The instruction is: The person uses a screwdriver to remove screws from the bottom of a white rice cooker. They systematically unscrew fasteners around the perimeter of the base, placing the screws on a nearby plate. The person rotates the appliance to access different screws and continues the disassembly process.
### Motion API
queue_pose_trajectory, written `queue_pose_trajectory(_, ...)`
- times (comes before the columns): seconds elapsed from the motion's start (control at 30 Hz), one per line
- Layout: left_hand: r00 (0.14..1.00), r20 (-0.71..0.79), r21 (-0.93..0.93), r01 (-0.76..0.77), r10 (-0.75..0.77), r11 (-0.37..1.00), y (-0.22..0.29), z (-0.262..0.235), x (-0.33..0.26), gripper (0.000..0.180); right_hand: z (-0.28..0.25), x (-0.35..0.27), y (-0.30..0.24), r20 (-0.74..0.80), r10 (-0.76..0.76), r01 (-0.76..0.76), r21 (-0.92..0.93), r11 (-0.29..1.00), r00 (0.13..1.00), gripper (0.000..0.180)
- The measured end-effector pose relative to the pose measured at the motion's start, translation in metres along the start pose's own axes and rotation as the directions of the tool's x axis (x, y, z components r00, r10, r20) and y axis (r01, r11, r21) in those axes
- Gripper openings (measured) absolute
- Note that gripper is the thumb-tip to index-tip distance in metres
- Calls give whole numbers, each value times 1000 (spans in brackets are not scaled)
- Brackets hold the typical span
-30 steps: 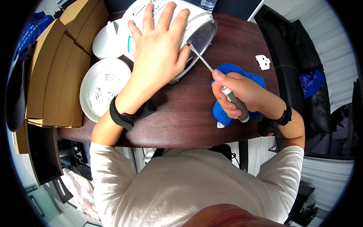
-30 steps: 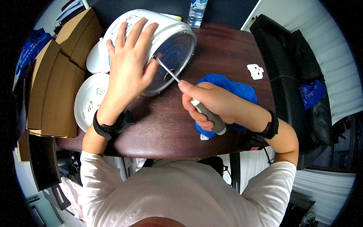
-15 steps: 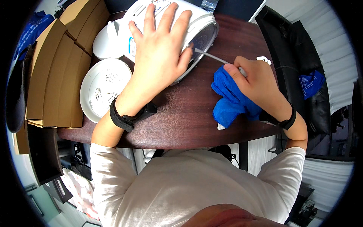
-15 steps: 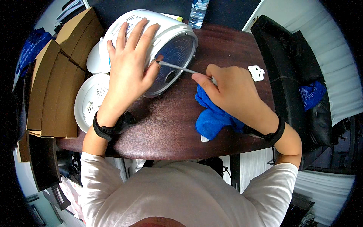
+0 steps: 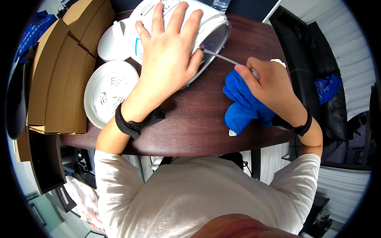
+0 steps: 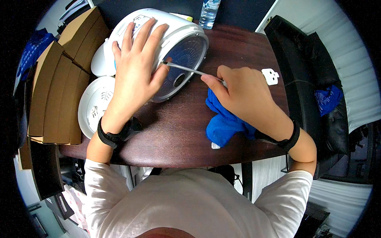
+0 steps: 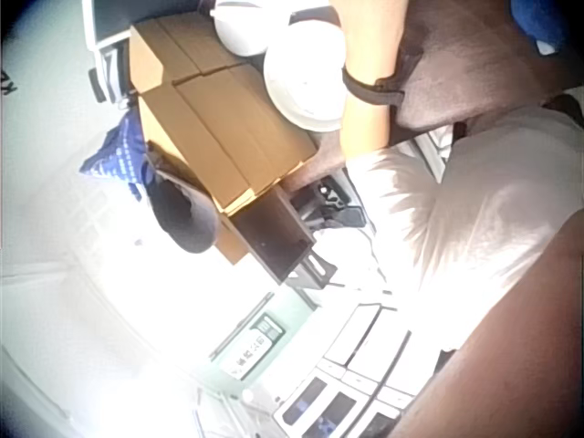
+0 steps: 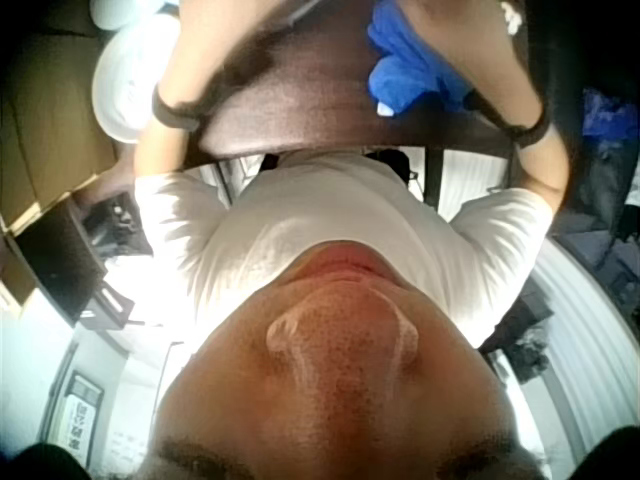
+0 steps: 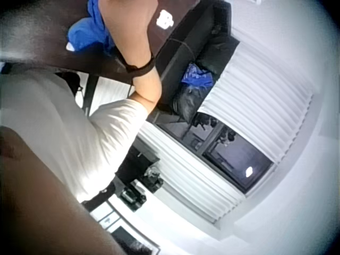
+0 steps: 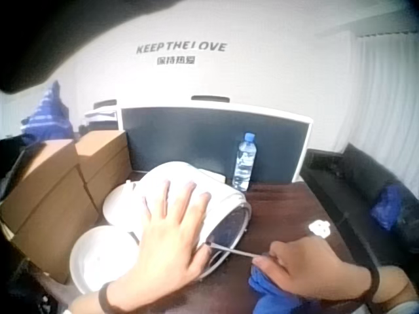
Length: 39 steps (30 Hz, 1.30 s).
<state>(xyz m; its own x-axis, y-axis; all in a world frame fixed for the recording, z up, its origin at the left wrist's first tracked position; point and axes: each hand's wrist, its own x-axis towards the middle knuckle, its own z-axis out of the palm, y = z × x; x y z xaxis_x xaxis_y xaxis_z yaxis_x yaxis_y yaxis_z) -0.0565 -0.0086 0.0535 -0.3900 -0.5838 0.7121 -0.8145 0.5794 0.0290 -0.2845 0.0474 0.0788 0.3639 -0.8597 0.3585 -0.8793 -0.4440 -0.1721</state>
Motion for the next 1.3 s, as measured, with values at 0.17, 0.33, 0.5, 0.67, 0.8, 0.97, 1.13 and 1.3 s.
queue_pose_trajectory(0.17,1000,3,5,5,-5,1000,-1,-1,0,69,2,1,0,-6,-14,14,5,1000,1000,41)
queue_pose_trajectory(0.33,1000,-3,3,1,-1,1000,0,0,-1,67,5,2,-3,44,18,-22,100,995,999,47)
queue_pose_trajectory(0.5,1000,-27,8,-5,5,1000,-1,3,-2,66,9,-1,-13,580,137,-504,538,675,803,57)
queue_pose_trajectory(0.67,1000,-25,6,2,-2,1000,0,1,-1,65,10,-6,-21,816,-57,-807,577,127,575,57)
queue_pose_trajectory(0.8,1000,-20,-1,6,-6,1000,-1,1,-2,65,9,-6,-14,799,-42,-784,598,169,600,57)
queue_pose_trajectory(0.97,1000,-16,11,6,-6,1000,1,0,-1,67,13,-12,10,209,67,-151,421,894,976,50)
queue_pose_trajectory(1.13,1000,-12,6,12,-12,1000,1,0,-2,67,-1,-7,1,52,57,-63,122,991,997,42)
queue_pose_trajectory(1.3,1000,-8,11,15,-15,1000,0,2,-2,67,2,-4,0,22,3,-5,69,998,1000,42)
